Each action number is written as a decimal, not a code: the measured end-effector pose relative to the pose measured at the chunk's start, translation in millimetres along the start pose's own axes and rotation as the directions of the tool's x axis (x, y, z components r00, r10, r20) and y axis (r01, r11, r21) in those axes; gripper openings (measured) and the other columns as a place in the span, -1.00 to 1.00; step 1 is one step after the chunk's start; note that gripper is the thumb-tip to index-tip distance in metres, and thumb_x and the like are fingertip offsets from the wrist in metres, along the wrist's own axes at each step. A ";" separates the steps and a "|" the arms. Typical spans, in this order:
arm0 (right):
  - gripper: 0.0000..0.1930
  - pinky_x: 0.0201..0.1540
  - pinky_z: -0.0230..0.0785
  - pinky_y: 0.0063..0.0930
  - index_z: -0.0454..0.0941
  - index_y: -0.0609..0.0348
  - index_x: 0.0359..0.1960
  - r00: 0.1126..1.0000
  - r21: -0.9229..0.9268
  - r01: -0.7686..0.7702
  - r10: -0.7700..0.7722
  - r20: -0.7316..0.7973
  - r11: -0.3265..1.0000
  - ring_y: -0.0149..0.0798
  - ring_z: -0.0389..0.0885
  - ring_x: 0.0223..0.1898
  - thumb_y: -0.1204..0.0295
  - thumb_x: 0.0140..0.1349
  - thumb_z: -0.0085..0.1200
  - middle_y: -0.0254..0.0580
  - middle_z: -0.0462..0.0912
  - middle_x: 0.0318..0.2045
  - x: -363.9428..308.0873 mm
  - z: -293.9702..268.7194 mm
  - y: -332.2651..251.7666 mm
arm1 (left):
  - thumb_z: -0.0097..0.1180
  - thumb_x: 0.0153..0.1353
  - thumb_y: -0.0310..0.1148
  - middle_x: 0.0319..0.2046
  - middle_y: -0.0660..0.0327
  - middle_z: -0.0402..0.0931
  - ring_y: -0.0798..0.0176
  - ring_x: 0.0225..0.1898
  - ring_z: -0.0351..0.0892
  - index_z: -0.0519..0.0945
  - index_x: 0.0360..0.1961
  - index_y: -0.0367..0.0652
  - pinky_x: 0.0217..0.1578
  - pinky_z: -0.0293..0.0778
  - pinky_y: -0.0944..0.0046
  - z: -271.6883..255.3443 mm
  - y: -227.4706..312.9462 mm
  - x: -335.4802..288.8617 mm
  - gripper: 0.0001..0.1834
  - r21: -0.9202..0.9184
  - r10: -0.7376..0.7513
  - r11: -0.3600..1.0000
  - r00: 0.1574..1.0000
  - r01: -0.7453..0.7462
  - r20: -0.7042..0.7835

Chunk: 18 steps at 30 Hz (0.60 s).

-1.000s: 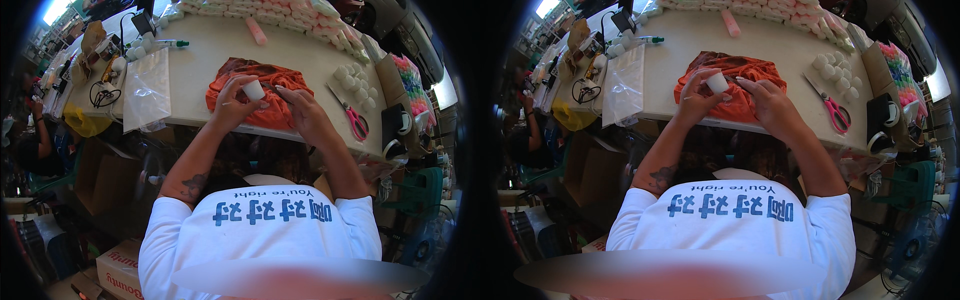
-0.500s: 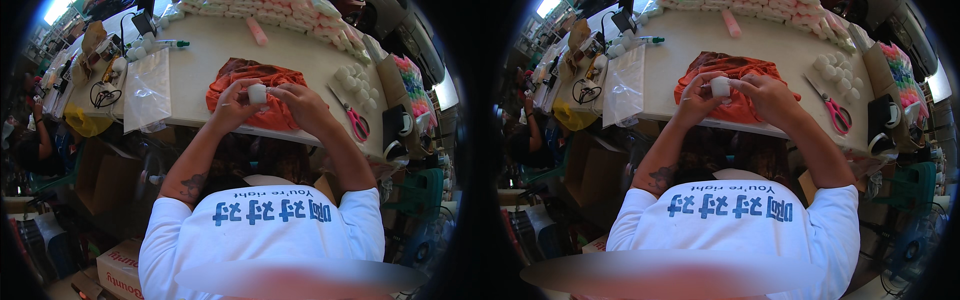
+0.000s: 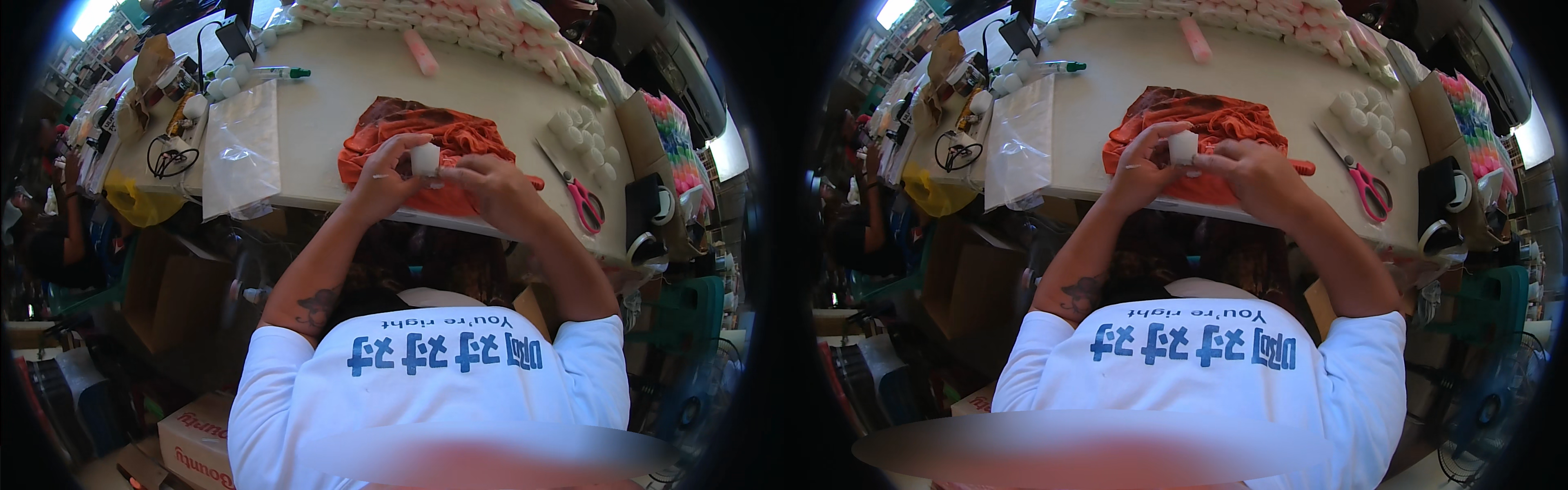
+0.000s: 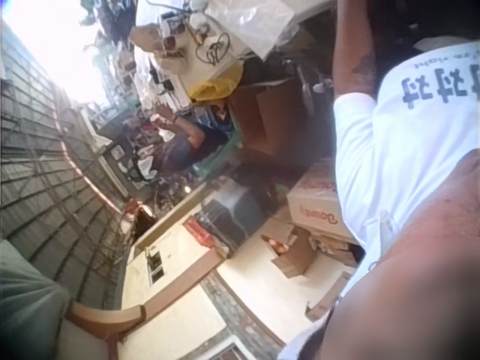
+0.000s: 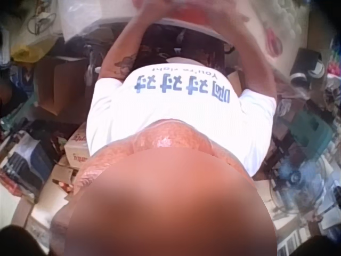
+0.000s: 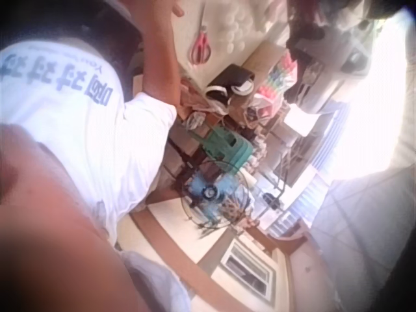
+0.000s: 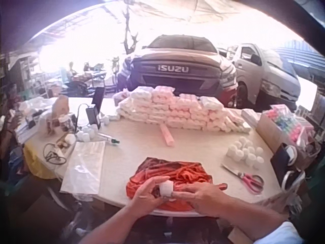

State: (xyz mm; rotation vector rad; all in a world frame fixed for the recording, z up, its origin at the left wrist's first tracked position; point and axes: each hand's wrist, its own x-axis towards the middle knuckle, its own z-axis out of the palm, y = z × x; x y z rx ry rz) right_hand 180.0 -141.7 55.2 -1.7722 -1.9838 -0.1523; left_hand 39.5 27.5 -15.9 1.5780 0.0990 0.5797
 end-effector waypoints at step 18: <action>-0.62 -0.22 0.49 -0.22 0.63 -0.02 0.01 0.992 -0.073 -0.097 0.092 -0.081 0.993 -0.09 0.60 -0.26 0.56 0.11 0.08 -0.24 0.58 -0.29 -0.1 4.9 9.3 | 0.47 -0.05 -0.47 0.07 0.11 0.51 0.18 0.12 0.52 0.52 0.11 -0.20 0.12 0.46 0.22 2.8 -1.5 0.6 -0.37 0.285 0.092 0.956 0.991 -0.062 -0.094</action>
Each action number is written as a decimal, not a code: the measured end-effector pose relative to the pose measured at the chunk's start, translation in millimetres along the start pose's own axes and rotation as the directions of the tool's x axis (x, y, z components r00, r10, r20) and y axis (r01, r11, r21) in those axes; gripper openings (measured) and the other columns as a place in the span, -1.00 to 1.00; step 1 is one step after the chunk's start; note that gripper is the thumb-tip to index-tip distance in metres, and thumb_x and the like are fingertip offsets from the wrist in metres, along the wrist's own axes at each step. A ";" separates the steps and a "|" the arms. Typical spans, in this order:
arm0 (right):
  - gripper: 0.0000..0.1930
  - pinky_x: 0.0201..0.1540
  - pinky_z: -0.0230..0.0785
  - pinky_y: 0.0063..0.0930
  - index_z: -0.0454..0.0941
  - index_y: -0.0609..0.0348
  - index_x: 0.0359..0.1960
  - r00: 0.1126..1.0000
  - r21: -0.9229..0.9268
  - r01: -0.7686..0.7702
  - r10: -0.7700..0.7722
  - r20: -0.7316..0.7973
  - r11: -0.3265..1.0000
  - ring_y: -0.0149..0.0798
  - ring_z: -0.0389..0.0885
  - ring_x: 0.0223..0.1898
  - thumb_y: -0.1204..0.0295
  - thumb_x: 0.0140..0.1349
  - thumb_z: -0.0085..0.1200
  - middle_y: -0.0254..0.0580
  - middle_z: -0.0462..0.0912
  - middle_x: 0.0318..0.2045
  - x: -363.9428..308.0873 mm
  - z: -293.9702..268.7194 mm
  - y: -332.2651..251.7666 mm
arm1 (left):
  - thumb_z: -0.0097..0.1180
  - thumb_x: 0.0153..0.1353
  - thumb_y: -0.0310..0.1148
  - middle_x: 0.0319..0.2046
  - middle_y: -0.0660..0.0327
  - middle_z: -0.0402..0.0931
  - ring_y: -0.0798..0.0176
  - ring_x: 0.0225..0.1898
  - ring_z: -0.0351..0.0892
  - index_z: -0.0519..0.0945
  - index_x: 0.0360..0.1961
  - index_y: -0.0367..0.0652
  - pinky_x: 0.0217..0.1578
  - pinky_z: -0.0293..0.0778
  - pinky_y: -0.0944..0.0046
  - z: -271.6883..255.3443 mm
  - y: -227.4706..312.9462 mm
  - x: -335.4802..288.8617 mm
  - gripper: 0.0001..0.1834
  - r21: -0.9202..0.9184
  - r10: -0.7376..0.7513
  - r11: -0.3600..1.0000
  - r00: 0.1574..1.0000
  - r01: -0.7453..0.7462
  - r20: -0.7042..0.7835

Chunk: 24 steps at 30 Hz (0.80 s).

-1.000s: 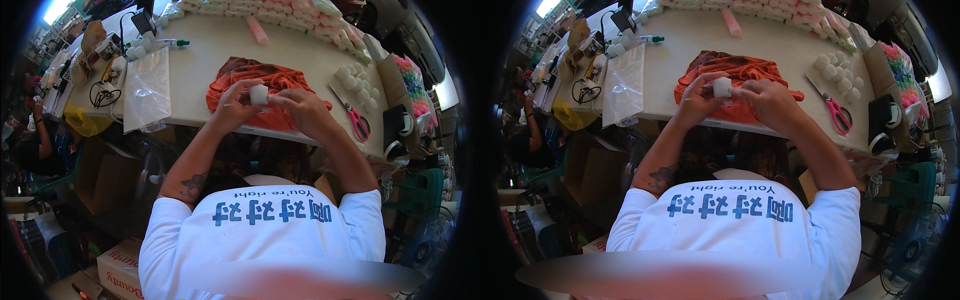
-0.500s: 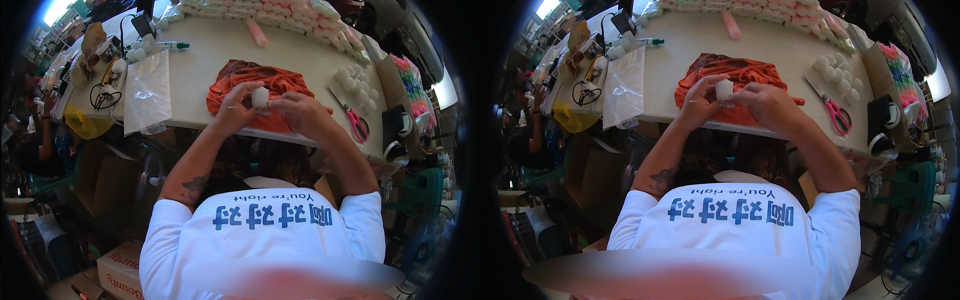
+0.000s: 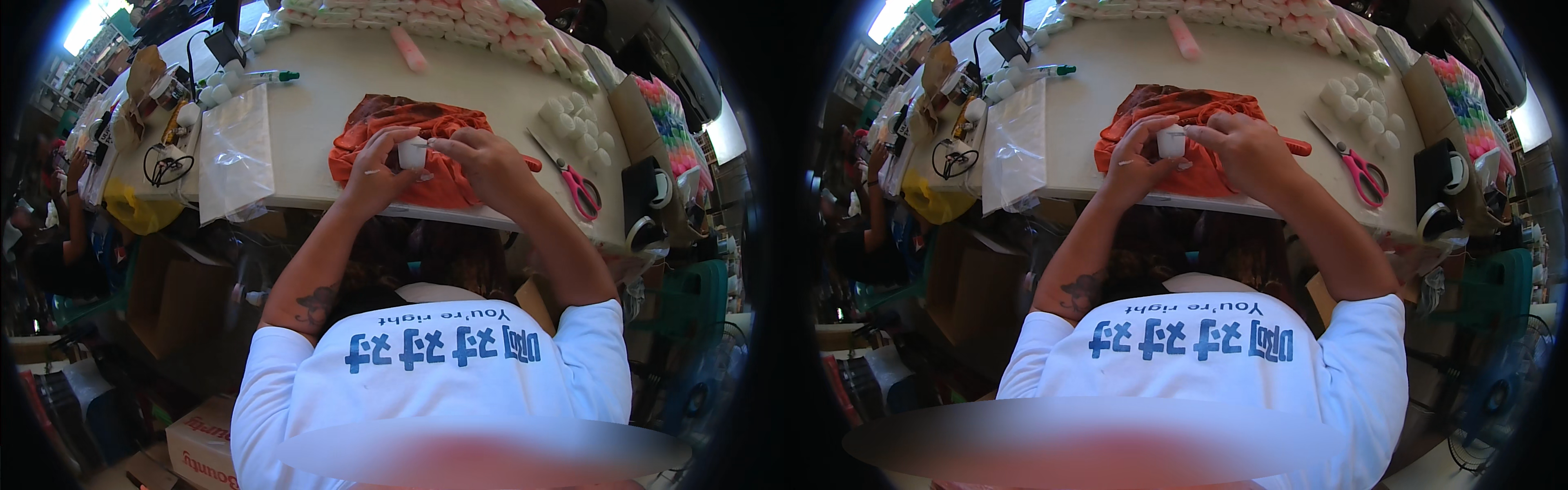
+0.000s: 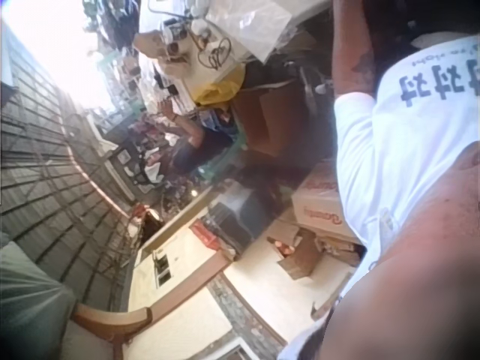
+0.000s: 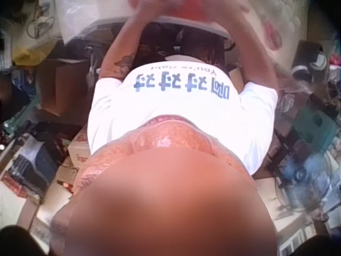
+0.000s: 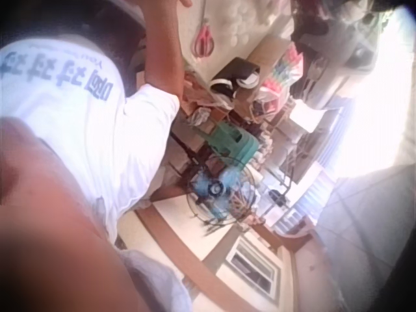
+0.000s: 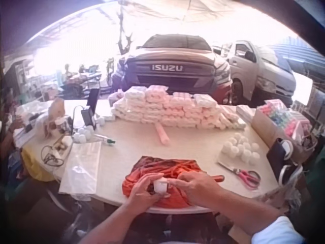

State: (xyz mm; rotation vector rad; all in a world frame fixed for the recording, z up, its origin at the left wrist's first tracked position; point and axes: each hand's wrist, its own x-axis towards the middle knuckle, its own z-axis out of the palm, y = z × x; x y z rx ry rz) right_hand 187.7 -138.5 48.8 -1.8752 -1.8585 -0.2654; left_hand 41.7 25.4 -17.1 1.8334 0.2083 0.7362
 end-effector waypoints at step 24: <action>-0.55 -0.17 0.48 -0.24 0.65 -0.05 0.02 0.999 -0.013 0.032 -0.032 -0.035 0.999 -0.16 0.60 -0.18 0.60 0.05 0.15 -0.29 0.59 -0.26 -8.5 3.0 3.6 | 0.54 -0.12 -0.35 0.05 0.14 0.54 0.10 0.12 0.51 0.55 0.07 -0.14 0.13 0.44 0.18 -0.4 9.5 3.5 -0.34 0.117 -0.009 0.993 1.000 0.009 0.002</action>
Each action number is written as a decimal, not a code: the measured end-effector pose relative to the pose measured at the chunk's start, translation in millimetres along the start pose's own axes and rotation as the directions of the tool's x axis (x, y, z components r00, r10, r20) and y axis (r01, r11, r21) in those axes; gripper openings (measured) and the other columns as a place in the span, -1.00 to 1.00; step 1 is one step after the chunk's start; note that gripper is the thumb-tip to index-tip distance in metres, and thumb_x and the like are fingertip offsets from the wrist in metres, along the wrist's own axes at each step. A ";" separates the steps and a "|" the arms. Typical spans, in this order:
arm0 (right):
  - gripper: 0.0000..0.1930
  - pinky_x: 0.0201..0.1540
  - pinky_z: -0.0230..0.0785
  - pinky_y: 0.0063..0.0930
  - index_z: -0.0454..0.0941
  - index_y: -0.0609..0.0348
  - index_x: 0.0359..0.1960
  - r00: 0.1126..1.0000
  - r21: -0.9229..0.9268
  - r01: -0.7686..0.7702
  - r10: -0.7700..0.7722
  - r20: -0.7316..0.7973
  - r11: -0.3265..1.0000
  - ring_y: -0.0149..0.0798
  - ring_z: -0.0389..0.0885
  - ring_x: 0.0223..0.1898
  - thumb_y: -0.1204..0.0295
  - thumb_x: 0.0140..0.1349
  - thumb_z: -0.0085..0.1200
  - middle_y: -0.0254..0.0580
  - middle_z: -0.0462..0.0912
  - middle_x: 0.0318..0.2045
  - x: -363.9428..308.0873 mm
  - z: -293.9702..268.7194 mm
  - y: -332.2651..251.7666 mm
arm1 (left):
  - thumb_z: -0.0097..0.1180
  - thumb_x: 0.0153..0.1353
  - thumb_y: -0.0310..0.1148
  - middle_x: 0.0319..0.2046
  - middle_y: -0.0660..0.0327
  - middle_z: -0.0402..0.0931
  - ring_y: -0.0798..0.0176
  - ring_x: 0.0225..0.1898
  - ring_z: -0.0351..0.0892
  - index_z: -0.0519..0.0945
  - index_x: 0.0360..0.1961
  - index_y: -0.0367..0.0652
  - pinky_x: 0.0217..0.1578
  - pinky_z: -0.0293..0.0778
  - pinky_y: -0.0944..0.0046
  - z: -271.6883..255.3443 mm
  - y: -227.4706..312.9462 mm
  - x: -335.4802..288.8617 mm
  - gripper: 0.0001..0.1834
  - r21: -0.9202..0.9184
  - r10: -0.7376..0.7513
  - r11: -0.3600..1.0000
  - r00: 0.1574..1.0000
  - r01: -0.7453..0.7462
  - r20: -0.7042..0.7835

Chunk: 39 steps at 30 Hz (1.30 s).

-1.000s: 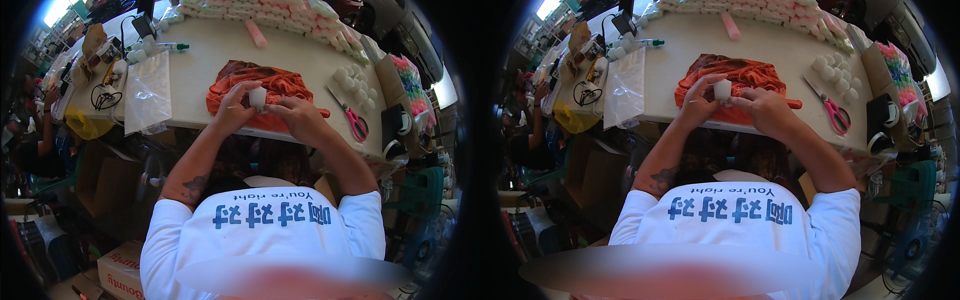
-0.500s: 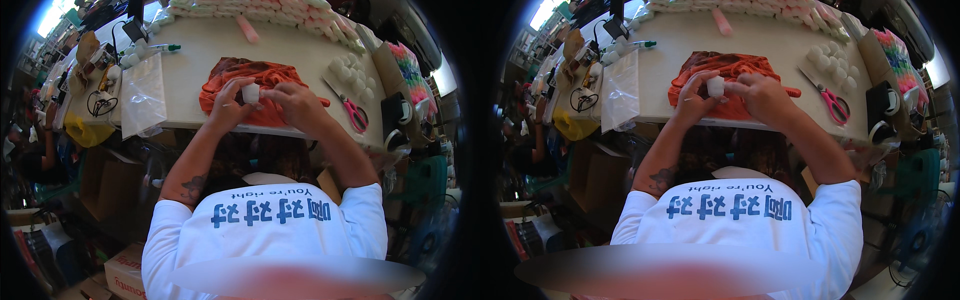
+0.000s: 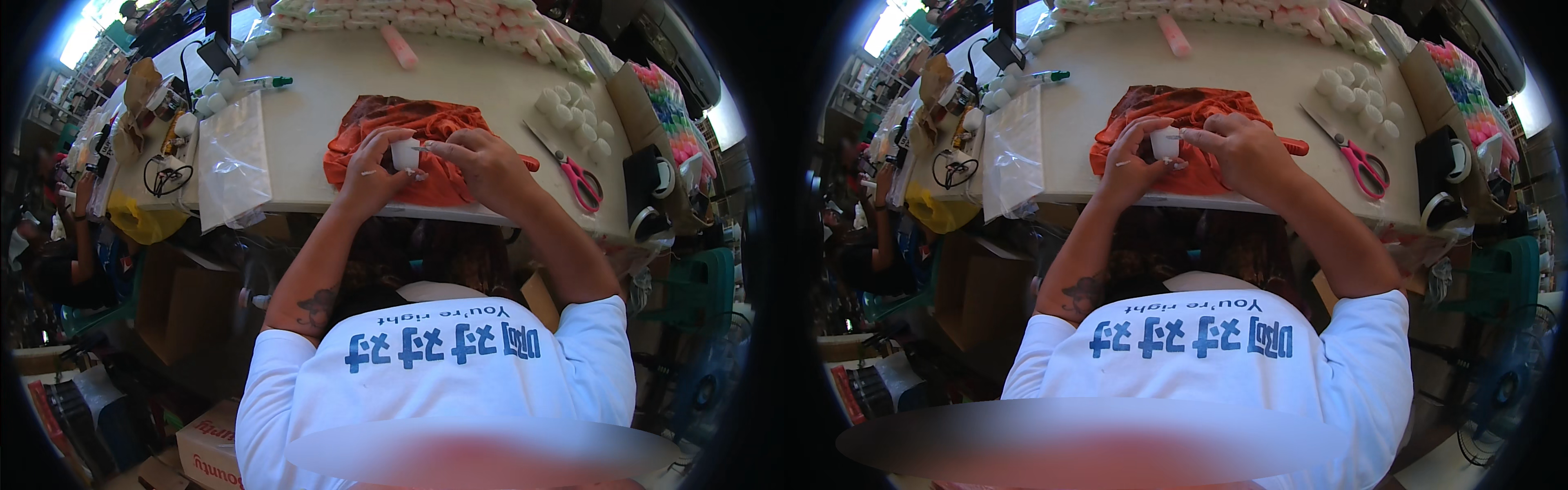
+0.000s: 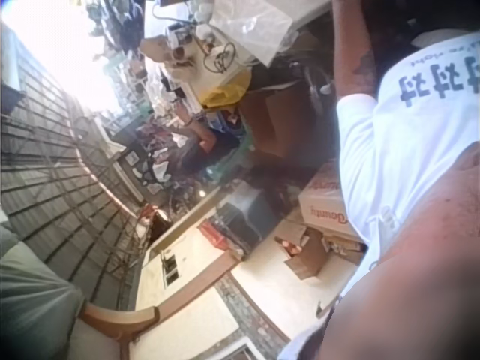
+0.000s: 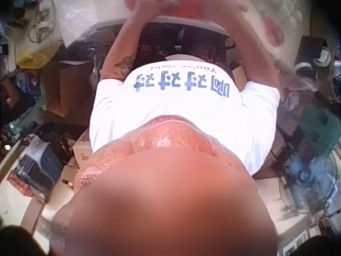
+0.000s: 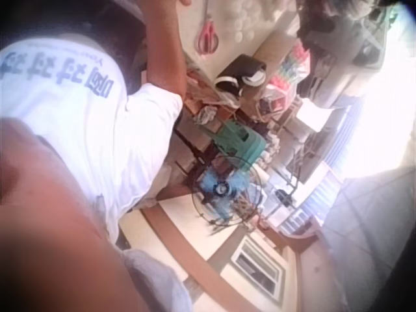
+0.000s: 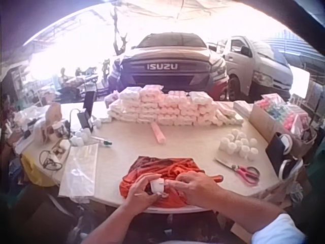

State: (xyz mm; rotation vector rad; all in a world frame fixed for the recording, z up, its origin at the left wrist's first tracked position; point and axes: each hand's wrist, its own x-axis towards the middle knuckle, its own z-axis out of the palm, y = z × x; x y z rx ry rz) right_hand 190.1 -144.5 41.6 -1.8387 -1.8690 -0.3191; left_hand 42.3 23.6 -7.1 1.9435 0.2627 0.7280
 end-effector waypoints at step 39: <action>-0.58 -0.17 0.46 -0.24 0.65 -0.10 0.03 0.989 0.052 0.118 -0.122 0.086 0.992 -0.17 0.58 -0.20 0.54 0.09 0.13 -0.29 0.61 -0.26 2.3 8.3 5.6 | 0.46 -0.03 -0.48 0.03 0.15 0.46 0.18 0.09 0.50 0.47 0.02 -0.13 0.04 0.49 0.24 2.7 -22.4 1.0 -0.43 -0.129 0.029 0.991 1.000 -0.029 -0.007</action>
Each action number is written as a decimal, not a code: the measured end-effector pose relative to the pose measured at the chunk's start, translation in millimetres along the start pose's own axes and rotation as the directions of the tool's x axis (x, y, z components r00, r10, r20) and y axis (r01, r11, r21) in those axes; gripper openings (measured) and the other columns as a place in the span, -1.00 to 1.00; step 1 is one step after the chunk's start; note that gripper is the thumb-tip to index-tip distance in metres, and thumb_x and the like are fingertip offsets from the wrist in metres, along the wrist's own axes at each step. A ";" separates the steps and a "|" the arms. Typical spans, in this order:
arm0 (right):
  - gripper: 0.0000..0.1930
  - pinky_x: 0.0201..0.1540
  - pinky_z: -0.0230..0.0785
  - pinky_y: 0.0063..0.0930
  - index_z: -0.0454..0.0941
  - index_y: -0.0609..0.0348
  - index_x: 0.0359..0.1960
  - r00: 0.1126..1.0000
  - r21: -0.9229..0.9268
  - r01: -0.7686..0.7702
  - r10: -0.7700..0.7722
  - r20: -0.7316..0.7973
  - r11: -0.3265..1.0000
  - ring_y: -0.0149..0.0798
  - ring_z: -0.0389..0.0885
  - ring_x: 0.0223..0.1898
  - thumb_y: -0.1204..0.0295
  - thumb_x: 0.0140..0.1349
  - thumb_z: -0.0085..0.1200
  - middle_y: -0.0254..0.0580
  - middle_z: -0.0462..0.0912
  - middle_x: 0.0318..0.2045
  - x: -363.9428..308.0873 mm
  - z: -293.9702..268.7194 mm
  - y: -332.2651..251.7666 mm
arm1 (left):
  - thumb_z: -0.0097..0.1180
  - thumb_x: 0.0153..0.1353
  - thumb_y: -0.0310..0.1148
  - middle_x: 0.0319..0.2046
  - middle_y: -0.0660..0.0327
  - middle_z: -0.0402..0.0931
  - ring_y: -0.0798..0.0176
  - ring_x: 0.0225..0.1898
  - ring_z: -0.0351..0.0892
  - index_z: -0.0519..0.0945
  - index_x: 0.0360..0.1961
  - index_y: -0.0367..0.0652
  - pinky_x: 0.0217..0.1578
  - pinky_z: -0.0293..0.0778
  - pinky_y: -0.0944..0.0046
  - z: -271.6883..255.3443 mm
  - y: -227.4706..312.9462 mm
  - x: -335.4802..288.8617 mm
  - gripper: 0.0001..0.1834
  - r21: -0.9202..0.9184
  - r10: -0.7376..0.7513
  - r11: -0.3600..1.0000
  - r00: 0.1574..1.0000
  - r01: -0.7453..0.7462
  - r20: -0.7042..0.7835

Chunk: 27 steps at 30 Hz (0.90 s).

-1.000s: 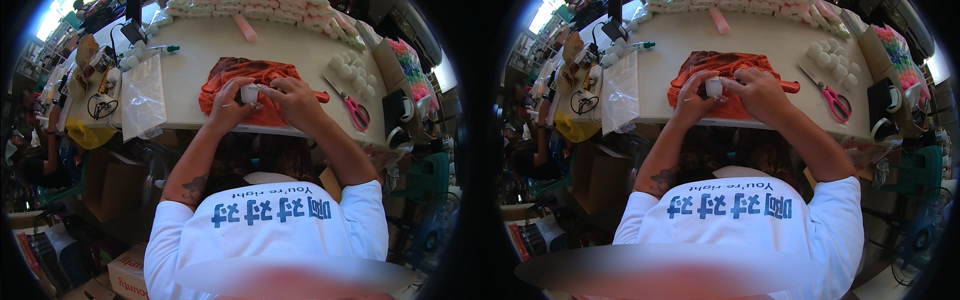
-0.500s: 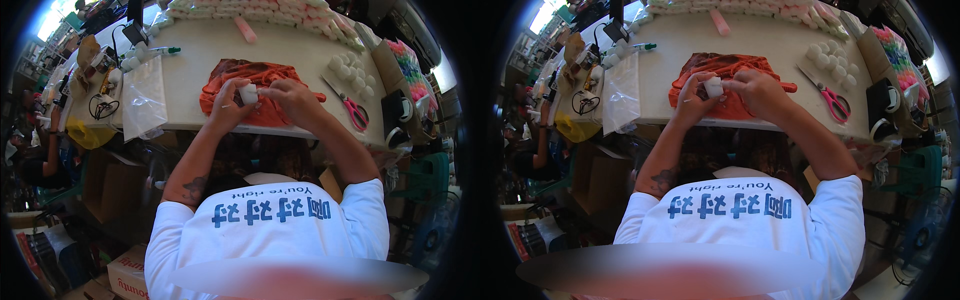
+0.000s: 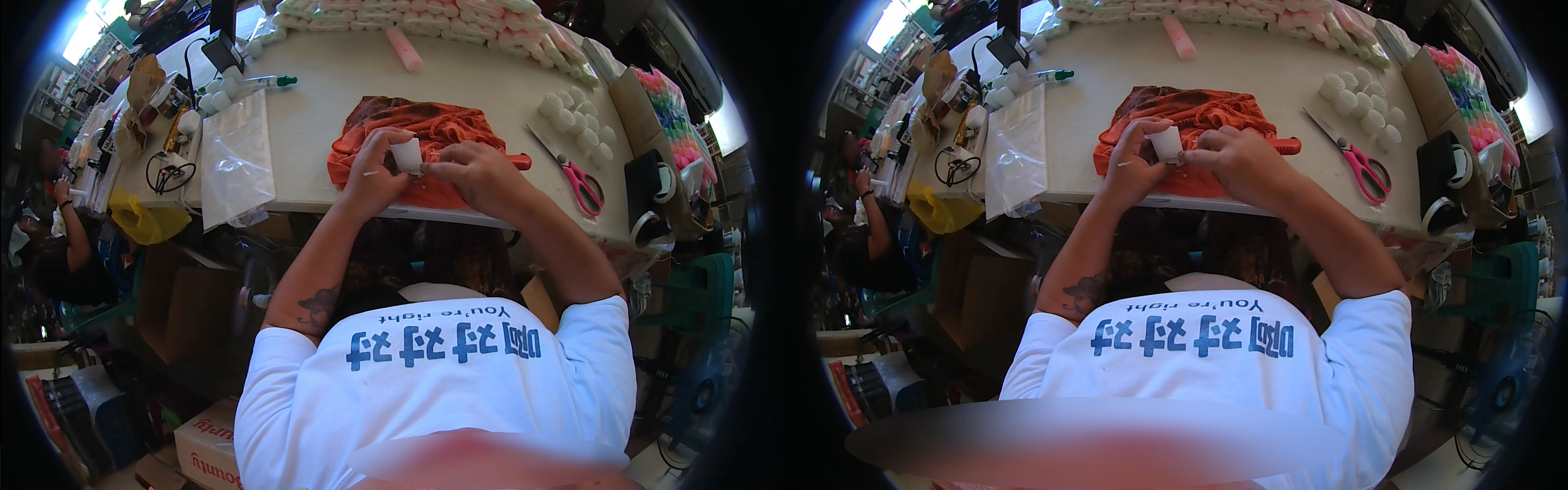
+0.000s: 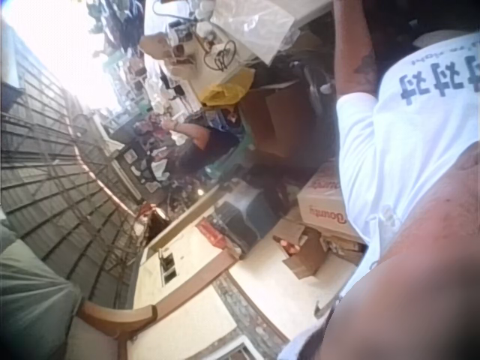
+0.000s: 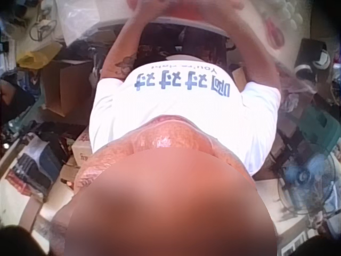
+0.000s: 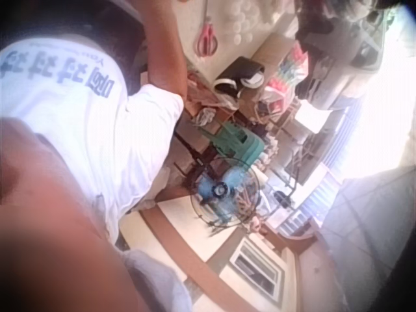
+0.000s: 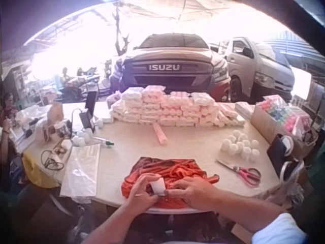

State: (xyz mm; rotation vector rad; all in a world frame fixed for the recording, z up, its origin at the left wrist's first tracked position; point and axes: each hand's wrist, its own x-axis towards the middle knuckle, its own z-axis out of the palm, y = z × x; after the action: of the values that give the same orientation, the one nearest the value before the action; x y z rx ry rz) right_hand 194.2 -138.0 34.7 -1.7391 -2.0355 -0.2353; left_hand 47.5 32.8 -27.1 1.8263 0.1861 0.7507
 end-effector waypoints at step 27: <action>-0.59 -0.18 0.53 -0.24 0.67 0.04 -0.02 0.991 0.140 -0.116 0.124 -0.053 0.983 -0.09 0.63 -0.25 0.65 0.05 0.14 -0.18 0.63 -0.22 4.2 -5.7 -2.5 | 0.55 -0.06 -0.29 -0.01 0.16 0.59 0.28 -0.01 0.59 0.52 0.05 -0.13 -0.04 0.52 0.27 2.4 6.6 -2.9 -0.36 0.023 0.002 1.000 0.998 0.000 -0.069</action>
State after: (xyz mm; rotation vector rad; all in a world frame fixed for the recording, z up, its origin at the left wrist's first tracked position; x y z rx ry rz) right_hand 192.6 -137.0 42.1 -1.7407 -1.8509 -0.1067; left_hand 45.1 26.9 -22.9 1.8233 0.2392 0.8155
